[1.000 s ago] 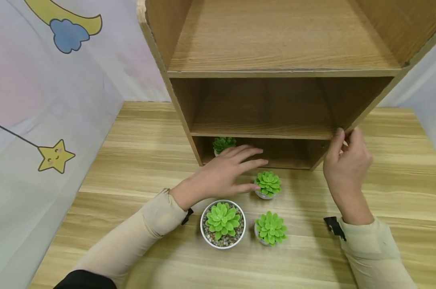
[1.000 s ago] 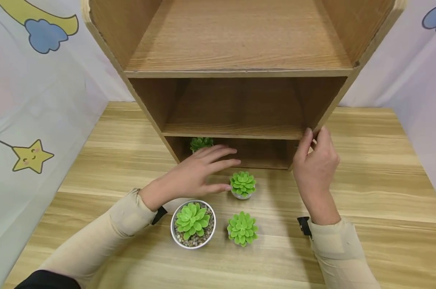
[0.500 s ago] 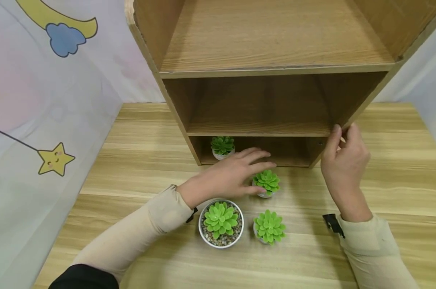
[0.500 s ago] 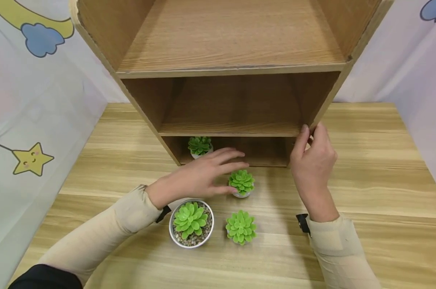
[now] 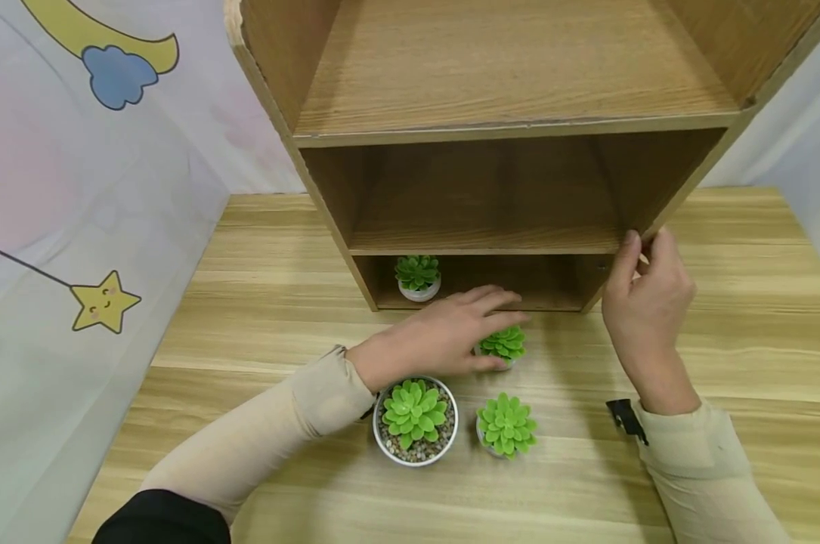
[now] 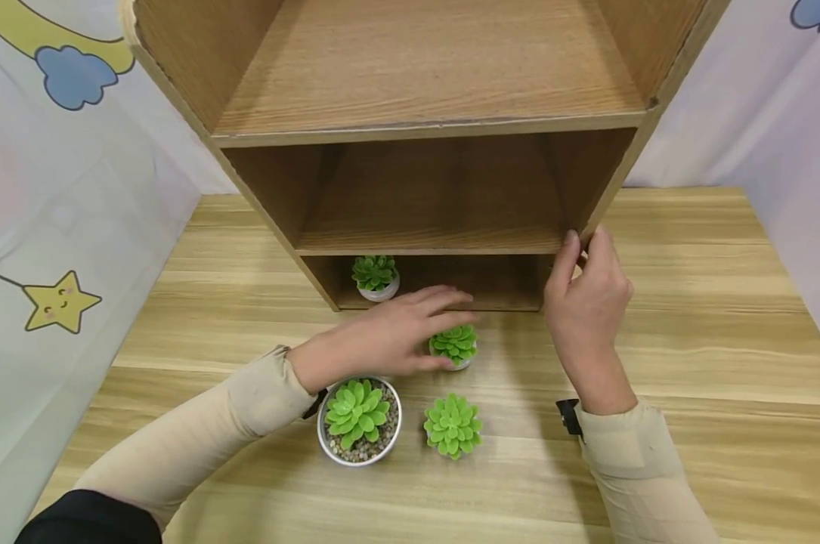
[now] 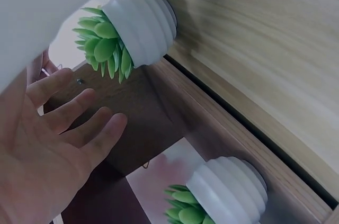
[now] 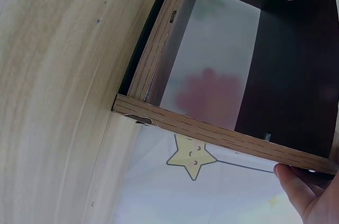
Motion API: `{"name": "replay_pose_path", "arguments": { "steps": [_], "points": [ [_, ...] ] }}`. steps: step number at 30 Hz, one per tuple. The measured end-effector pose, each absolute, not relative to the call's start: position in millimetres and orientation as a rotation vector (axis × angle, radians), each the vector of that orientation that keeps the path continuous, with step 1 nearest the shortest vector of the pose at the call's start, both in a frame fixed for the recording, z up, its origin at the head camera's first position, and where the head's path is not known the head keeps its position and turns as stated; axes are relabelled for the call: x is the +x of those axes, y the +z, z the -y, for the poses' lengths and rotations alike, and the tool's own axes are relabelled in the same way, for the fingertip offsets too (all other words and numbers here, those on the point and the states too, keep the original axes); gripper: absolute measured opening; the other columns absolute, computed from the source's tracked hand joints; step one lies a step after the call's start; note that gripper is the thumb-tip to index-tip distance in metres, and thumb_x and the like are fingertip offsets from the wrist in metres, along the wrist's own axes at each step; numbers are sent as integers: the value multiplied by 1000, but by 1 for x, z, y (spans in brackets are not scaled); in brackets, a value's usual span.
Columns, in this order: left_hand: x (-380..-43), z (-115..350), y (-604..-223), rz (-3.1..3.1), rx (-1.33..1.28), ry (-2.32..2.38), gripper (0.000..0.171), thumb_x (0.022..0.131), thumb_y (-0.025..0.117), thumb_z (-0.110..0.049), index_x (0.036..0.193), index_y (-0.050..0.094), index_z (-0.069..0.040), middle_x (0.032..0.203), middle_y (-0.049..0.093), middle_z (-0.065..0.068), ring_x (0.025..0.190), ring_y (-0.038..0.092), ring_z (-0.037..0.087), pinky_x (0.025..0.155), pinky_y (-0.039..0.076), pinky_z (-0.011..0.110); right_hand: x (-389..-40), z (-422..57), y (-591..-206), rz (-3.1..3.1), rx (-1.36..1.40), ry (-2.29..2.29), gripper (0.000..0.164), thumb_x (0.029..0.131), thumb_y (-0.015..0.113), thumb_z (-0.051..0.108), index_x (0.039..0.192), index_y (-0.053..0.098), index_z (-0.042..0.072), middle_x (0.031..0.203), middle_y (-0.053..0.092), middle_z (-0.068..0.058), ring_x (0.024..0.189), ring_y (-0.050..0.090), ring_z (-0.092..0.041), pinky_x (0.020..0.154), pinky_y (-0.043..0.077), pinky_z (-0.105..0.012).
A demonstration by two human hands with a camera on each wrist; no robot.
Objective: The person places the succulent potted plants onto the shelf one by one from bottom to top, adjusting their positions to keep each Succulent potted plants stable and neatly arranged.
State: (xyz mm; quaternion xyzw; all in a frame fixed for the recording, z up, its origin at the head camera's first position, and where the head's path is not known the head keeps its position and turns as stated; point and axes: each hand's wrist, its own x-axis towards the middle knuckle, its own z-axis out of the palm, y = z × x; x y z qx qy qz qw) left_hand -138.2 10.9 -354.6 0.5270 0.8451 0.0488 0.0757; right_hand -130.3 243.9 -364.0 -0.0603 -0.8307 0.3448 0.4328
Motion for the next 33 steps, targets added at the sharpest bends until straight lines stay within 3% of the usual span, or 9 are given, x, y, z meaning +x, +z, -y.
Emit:
{"name": "replay_pose_path", "arguments": {
  "steps": [2, 5, 9, 16, 25, 33],
  "points": [
    [-137, -13, -355, -2525, 1577, 118, 68, 88, 49, -52, 145, 27, -23, 146, 24, 5, 133, 19, 23, 105, 20, 36, -130, -244, -364, 2070, -150, 852, 27, 93, 48, 19, 90, 58, -6, 78, 60, -15, 79, 63, -28, 69, 51, -29],
    [-136, -15, -356, -2509, 1571, 78, 67, 89, 49, -52, 145, 27, -22, 146, 25, 6, 133, 20, 24, 104, 21, 38, -130, -245, -364, 2066, -144, 845, 28, 93, 48, 20, 91, 59, -6, 79, 61, -15, 80, 63, -27, 69, 50, -26],
    [-135, -15, -358, -2491, 1570, 54, 66, 89, 48, -51, 145, 29, -22, 146, 25, 6, 132, 22, 26, 102, 26, 38, -131, -245, -364, 2062, -128, 832, 28, 93, 47, 19, 90, 58, -6, 77, 60, -15, 78, 63, -28, 67, 52, -37],
    [-134, -15, -361, -2464, 1573, 40, 66, 89, 48, -50, 145, 27, -23, 147, 23, 5, 133, 21, 27, 99, 31, 39, -131, -245, -363, 2056, -132, 832, 29, 93, 47, 19, 88, 57, -7, 76, 59, -16, 79, 63, -29, 66, 52, -37],
    [-133, -17, -364, -2424, 1562, -67, 68, 89, 49, -50, 147, 21, -25, 149, 17, 7, 134, 16, 29, 105, 18, 38, -131, -244, -364, 2064, -133, 870, 29, 94, 47, 19, 88, 56, -8, 77, 59, -19, 78, 62, -33, 65, 51, -45],
    [-134, -17, -367, -2427, 1576, -43, 65, 90, 52, -44, 145, 26, -23, 147, 24, 6, 133, 20, 27, 104, 20, 37, -131, -244, -364, 2060, -126, 864, 29, 94, 46, 19, 86, 56, -8, 76, 59, -19, 78, 62, -33, 65, 51, -45]
  ]
}}
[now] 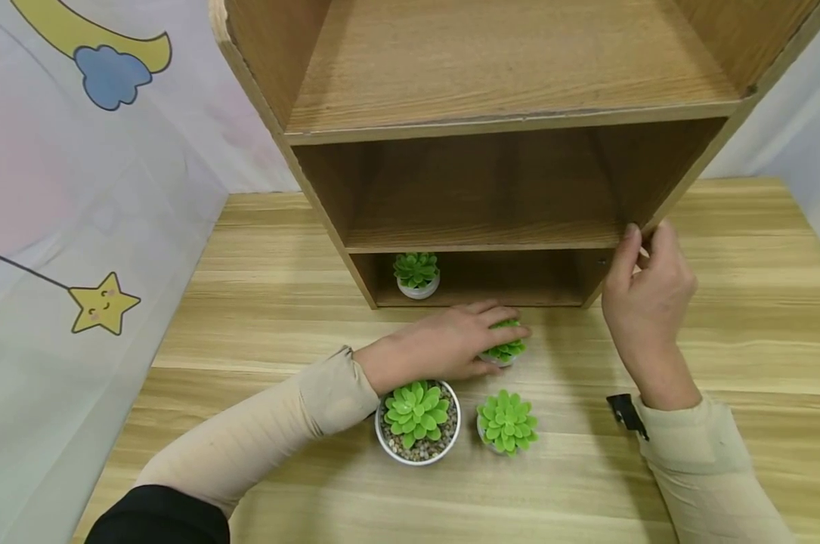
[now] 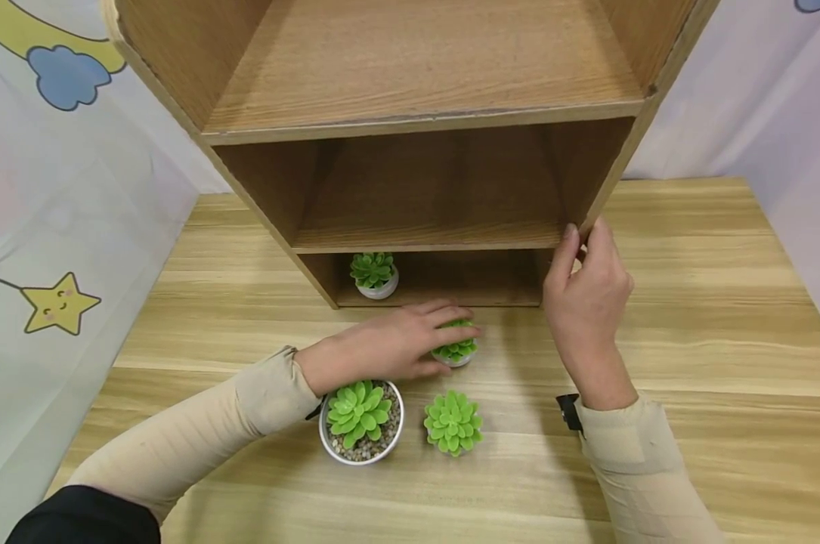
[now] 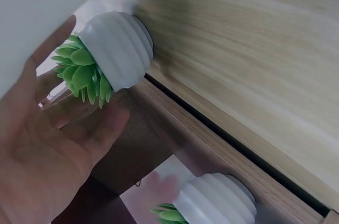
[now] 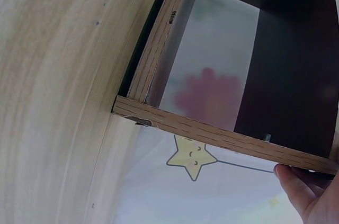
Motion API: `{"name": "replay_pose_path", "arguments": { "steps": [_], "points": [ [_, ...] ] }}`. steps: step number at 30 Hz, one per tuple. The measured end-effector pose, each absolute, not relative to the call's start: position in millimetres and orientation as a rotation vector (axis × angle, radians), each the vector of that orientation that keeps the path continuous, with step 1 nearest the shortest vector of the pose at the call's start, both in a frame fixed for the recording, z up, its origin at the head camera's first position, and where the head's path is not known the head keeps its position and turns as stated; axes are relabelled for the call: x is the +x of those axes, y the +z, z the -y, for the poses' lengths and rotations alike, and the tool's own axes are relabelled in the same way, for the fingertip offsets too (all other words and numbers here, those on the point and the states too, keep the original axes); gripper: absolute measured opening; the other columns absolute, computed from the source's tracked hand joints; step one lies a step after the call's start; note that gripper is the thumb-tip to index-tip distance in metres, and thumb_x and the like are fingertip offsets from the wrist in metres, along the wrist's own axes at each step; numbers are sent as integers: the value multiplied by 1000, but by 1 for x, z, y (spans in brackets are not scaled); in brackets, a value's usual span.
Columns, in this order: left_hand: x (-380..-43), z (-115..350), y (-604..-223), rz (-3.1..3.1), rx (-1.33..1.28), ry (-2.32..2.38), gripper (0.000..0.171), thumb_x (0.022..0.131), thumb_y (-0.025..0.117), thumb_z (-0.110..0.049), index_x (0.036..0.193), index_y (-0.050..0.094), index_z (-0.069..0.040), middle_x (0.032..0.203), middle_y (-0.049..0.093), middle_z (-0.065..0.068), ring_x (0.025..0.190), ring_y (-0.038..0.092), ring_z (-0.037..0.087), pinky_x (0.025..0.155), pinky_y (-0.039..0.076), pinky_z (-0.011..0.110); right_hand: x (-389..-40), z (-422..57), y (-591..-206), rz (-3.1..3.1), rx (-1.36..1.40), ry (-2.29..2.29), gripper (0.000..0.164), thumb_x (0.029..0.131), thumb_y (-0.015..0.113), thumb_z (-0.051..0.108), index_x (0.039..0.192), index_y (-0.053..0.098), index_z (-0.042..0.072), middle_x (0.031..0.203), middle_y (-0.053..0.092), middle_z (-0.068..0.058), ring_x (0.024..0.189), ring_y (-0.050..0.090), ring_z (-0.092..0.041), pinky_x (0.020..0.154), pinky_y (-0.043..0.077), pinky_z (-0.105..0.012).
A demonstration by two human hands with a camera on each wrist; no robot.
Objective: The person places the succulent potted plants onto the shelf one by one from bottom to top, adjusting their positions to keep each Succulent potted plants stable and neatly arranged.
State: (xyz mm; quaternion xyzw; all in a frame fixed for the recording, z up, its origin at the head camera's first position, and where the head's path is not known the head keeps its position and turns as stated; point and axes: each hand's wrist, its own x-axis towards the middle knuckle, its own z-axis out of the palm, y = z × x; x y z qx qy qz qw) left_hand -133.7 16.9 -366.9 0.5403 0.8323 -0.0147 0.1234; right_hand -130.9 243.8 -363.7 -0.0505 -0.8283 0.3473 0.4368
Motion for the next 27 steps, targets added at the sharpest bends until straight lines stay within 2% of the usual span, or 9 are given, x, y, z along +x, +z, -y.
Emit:
{"name": "replay_pose_path", "arguments": {
  "steps": [7, 14, 27],
  "points": [
    [-134, -15, -369, -2450, 1630, -24, 59, 91, 53, -37, 144, 31, -22, 145, 29, 5, 131, 27, 23, 104, 21, 33, -131, -244, -364, 2056, -130, 860, 29, 94, 47, 18, 85, 56, -8, 74, 58, -19, 77, 62, -34, 64, 51, -47],
    [-134, -15, -369, -2449, 1622, -38, 60, 91, 55, -35, 144, 30, -22, 145, 29, 5, 131, 27, 23, 104, 20, 32, -130, -244, -364, 2060, -122, 858, 29, 94, 47, 19, 87, 56, -8, 76, 58, -19, 78, 62, -34, 64, 51, -46],
    [-135, -16, -371, -2450, 1630, -18, 59, 90, 57, -32, 143, 32, -22, 144, 31, 6, 130, 29, 24, 100, 30, 32, -131, -244, -364, 2060, -130, 862, 29, 94, 47, 19, 87, 56, -8, 76, 59, -18, 78, 62, -33, 65, 51, -46]
  ]
}}
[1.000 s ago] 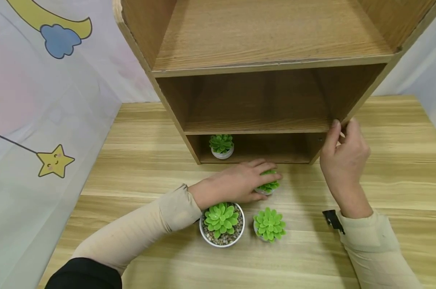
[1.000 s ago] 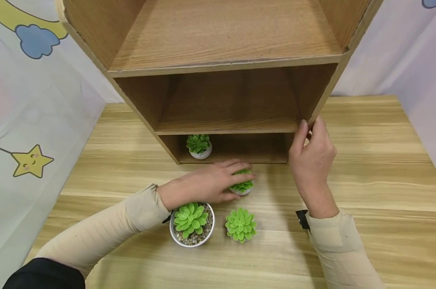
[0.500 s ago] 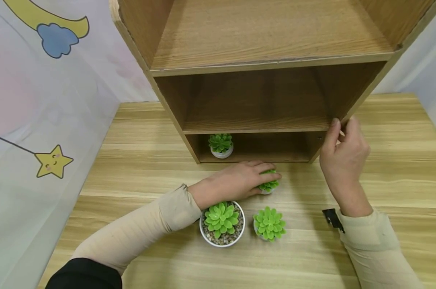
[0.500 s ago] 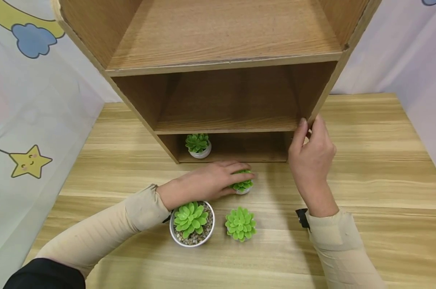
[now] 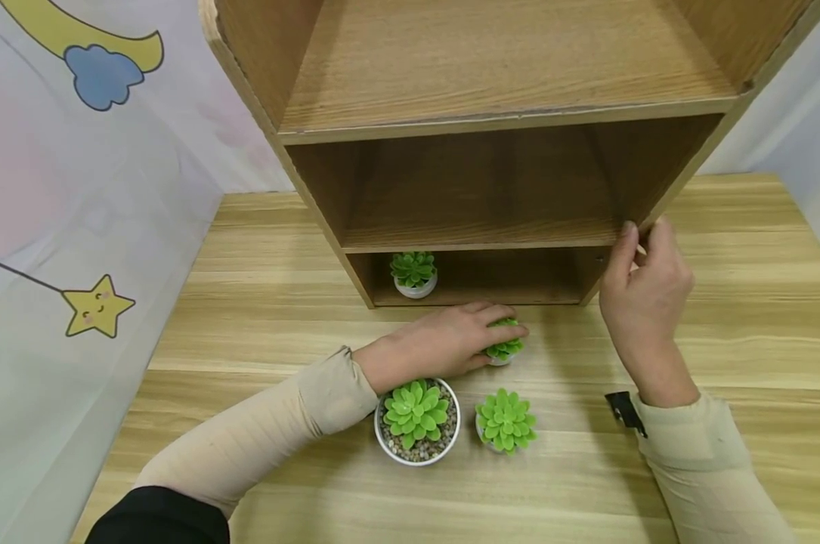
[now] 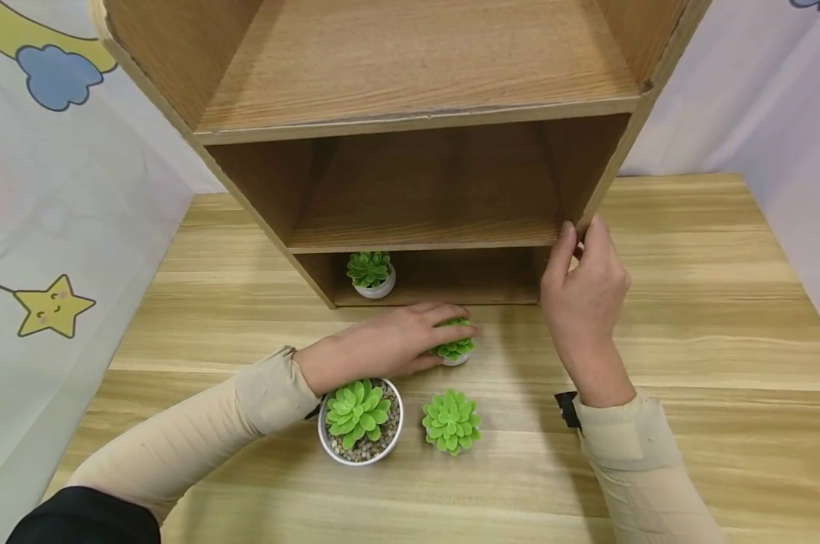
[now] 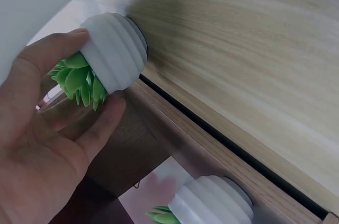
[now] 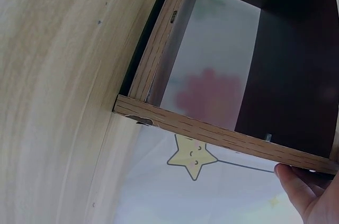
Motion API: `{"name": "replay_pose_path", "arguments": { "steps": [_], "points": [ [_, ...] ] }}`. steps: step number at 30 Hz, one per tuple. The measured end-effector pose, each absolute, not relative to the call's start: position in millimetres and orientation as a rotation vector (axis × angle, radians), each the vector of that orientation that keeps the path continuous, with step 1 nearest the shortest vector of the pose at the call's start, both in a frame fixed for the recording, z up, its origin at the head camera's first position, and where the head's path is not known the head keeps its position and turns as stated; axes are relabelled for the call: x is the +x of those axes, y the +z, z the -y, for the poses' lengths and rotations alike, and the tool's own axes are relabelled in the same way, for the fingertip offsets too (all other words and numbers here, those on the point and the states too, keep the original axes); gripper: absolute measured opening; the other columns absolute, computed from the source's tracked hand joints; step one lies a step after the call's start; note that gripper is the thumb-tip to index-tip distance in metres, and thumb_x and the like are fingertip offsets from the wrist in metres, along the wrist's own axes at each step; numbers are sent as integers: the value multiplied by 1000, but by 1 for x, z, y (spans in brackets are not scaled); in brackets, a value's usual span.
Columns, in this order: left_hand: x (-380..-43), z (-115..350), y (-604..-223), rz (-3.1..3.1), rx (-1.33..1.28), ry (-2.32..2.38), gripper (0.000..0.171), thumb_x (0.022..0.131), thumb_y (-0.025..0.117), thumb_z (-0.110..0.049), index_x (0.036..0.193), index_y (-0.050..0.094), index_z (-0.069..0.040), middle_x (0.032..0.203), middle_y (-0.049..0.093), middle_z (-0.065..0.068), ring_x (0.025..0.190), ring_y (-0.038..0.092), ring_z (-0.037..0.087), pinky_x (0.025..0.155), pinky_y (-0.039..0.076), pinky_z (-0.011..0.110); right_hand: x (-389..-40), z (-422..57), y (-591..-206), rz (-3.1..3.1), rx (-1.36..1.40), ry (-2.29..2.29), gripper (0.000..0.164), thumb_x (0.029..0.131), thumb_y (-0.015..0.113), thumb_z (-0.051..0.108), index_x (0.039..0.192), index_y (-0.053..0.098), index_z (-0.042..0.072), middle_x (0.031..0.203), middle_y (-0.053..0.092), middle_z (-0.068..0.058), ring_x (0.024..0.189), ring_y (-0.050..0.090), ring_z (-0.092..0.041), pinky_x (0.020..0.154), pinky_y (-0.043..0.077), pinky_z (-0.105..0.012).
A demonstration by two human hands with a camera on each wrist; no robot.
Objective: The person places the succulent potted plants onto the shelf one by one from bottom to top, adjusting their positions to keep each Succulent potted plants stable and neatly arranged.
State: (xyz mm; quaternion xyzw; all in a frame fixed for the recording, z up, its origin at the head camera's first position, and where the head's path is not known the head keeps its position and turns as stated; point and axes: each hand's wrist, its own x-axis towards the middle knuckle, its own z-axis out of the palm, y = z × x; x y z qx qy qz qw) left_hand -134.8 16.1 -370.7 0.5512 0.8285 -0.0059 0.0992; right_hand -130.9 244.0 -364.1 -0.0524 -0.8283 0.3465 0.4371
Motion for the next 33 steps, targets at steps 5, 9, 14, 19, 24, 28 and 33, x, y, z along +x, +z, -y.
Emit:
{"name": "replay_pose_path", "arguments": {
  "steps": [5, 9, 14, 19, 24, 28, 33],
  "points": [
    [-135, -17, -371, -2439, 1622, -17, 59, 91, 57, -32, 143, 32, -22, 144, 30, 7, 130, 29, 23, 95, 37, 31, -130, -244, -364, 2057, -127, 861, 29, 93, 47, 18, 86, 56, -8, 76, 59, -18, 79, 62, -33, 65, 51, -46],
    [-135, -18, -371, -2430, 1606, -18, 59, 91, 56, -32, 144, 31, -22, 145, 29, 8, 128, 32, 23, 87, 43, 31, -130, -245, -364, 2055, -135, 869, 29, 93, 47, 19, 87, 56, -8, 76, 59, -19, 80, 62, -33, 65, 51, -45],
    [-136, -18, -371, -2424, 1588, 24, 60, 90, 58, -30, 143, 31, -22, 143, 31, 9, 123, 38, 23, 88, 42, 31, -130, -245, -364, 2064, -142, 857, 28, 93, 47, 18, 89, 57, -7, 77, 59, -19, 80, 62, -33, 65, 51, -45],
    [-137, -17, -371, -2426, 1602, 38, 62, 88, 61, -30, 143, 32, -21, 139, 35, 8, 121, 39, 22, 94, 37, 32, -130, -244, -364, 2062, -145, 871, 28, 93, 47, 18, 88, 57, -7, 76, 59, -18, 80, 62, -33, 65, 51, -45],
    [-137, -16, -370, -2414, 1607, 43, 63, 87, 62, -30, 143, 33, -20, 138, 36, 8, 120, 40, 22, 95, 36, 31, -130, -244, -365, 2057, -140, 863, 28, 93, 47, 18, 87, 57, -7, 76, 59, -18, 79, 62, -33, 65, 51, -45],
    [-138, -16, -370, -2416, 1618, 73, 63, 87, 63, -29, 142, 35, -20, 135, 38, 7, 118, 42, 21, 93, 38, 31, -131, -244, -364, 2059, -139, 863, 28, 93, 47, 18, 88, 57, -7, 76, 59, -18, 80, 62, -33, 65, 51, -45],
    [-139, -15, -370, -2421, 1598, 126, 63, 86, 64, -28, 141, 36, -21, 133, 39, 5, 118, 42, 20, 93, 38, 31, -130, -243, -362, 2064, -125, 861, 29, 94, 45, 19, 89, 56, -8, 78, 59, -19, 80, 62, -33, 65, 51, -46]
  ]
}}
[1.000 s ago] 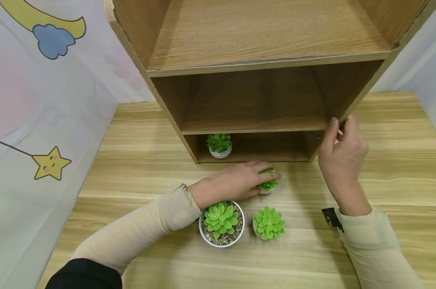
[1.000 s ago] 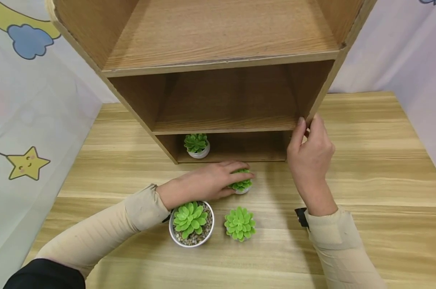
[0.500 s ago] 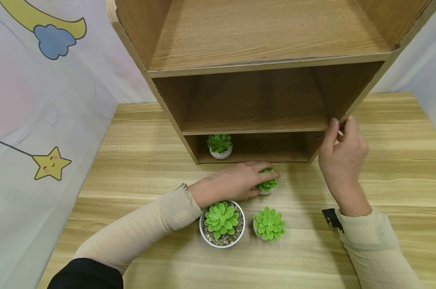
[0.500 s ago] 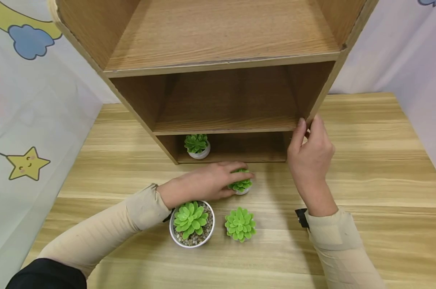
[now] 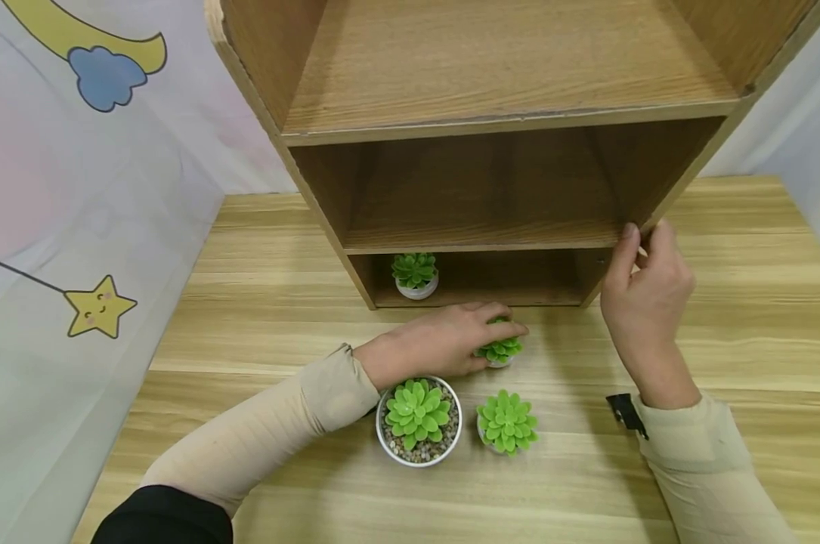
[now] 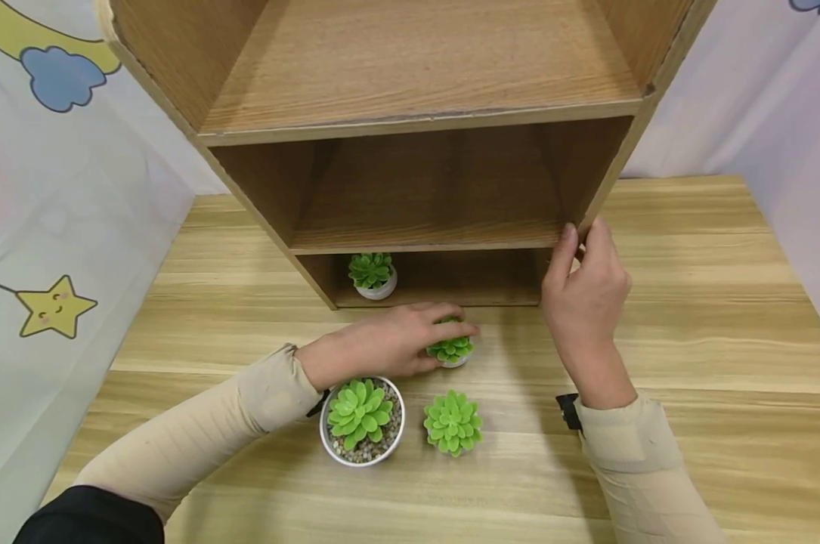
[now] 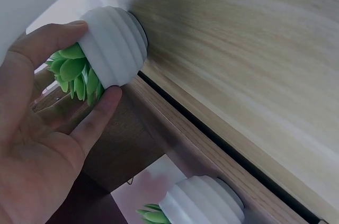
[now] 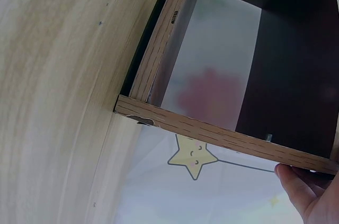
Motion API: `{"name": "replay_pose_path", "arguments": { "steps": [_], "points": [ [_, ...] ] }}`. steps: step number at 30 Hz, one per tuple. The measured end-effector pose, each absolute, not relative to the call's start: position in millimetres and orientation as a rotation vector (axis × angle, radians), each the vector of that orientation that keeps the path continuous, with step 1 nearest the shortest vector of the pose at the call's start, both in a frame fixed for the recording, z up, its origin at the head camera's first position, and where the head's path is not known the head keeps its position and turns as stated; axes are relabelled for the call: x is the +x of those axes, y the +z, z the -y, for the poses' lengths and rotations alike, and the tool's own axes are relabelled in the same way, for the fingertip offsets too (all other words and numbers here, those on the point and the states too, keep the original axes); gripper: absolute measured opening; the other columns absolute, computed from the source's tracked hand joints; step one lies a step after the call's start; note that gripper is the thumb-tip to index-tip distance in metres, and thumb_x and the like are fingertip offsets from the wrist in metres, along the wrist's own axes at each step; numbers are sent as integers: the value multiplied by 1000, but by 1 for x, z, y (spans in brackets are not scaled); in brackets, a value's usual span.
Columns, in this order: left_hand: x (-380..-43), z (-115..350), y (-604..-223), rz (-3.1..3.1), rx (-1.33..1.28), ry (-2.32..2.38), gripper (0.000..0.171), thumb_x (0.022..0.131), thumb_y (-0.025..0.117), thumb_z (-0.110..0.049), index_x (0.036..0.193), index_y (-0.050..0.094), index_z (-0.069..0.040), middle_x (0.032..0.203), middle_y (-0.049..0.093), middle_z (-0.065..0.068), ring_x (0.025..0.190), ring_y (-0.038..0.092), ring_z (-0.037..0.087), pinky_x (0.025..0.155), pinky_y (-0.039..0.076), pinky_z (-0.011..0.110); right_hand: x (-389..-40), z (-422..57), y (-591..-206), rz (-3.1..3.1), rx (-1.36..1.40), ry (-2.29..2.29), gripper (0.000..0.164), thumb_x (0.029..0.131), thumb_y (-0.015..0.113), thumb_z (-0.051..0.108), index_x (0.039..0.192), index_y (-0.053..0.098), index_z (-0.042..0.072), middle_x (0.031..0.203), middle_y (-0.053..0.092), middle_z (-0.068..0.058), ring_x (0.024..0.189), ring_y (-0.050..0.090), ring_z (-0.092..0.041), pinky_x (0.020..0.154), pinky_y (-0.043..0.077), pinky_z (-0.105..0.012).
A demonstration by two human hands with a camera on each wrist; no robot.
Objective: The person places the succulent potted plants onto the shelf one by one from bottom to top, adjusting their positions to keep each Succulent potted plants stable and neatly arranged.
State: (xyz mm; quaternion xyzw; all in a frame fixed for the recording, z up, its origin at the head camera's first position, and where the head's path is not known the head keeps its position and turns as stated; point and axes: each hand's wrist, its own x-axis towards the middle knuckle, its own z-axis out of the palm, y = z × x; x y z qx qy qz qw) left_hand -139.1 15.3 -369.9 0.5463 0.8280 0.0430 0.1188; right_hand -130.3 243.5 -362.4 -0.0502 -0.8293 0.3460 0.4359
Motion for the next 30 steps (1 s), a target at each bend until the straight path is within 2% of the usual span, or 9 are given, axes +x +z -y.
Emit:
{"name": "replay_pose_path", "arguments": {
  "steps": [11, 21, 27, 29, 30],
  "points": [
    [-140, -11, -369, -2444, 1602, 173, 64, 85, 65, -28, 141, 36, -20, 131, 40, 5, 115, 43, 20, 91, 39, 30, -130, -244, -363, 2057, -137, 859, 30, 94, 46, 19, 87, 55, -8, 76, 58, -18, 79, 62, -33, 66, 51, -43],
    [-144, -7, -367, -2473, 1596, 206, 65, 84, 65, -33, 141, 36, -20, 133, 40, 5, 118, 41, 22, 97, 34, 32, -130, -243, -363, 2058, -131, 852, 29, 94, 46, 19, 88, 55, -8, 76, 58, -19, 78, 62, -33, 66, 51, -44],
    [-145, -5, -364, -2483, 1571, 200, 67, 84, 65, -34, 142, 36, -19, 135, 39, 6, 119, 41, 22, 97, 34, 32, -130, -243, -362, 2064, -138, 836, 29, 93, 46, 19, 89, 56, -7, 78, 59, -18, 79, 63, -30, 69, 51, -31],
    [-145, -4, -363, -2492, 1561, 195, 67, 84, 66, -34, 141, 36, -18, 135, 39, 7, 119, 41, 22, 96, 34, 32, -130, -243, -363, 2066, -146, 840, 29, 93, 46, 20, 90, 56, -7, 78, 60, -18, 79, 63, -29, 69, 51, -31],
    [-146, -3, -363, -2496, 1552, 191, 67, 84, 66, -34, 142, 36, -18, 136, 39, 7, 119, 41, 22, 96, 34, 32, -130, -243, -363, 2066, -145, 843, 29, 93, 46, 19, 89, 56, -7, 78, 59, -18, 79, 63, -29, 69, 51, -35]
  ]
}}
